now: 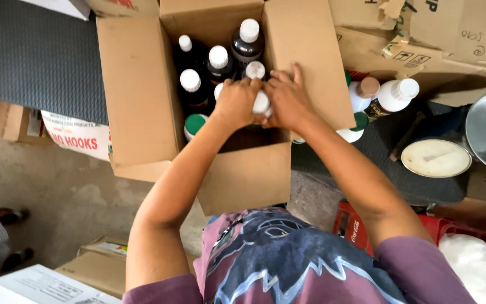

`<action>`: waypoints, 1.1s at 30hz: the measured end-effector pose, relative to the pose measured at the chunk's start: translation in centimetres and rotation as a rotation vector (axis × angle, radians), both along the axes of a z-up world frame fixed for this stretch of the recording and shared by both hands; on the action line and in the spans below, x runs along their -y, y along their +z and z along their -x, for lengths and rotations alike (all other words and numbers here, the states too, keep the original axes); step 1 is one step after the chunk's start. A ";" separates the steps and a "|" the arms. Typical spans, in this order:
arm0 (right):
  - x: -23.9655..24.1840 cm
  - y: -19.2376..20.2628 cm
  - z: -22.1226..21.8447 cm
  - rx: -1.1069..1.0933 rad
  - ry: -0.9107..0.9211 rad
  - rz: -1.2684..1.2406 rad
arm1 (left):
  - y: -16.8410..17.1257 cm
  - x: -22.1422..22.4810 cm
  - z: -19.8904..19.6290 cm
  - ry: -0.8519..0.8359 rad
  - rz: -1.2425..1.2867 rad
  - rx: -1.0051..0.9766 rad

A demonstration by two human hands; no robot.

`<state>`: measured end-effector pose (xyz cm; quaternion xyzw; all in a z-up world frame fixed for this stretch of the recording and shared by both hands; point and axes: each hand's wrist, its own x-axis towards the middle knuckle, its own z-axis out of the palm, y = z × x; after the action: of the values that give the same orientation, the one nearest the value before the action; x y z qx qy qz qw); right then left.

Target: Packing various bottles of agricultural products into cardboard boxes for storage or transport.

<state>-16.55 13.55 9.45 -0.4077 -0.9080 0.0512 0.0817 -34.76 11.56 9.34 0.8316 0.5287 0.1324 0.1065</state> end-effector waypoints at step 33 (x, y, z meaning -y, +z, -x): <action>4.8 4.1 -10.5 -0.401 -0.148 -0.093 | 8.1 4.1 -10.6 0.019 -0.244 0.074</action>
<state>-6.09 8.71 13.51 -0.4508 -0.8425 0.0831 0.2830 -24.19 7.46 17.40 0.8279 0.5121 0.2274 0.0230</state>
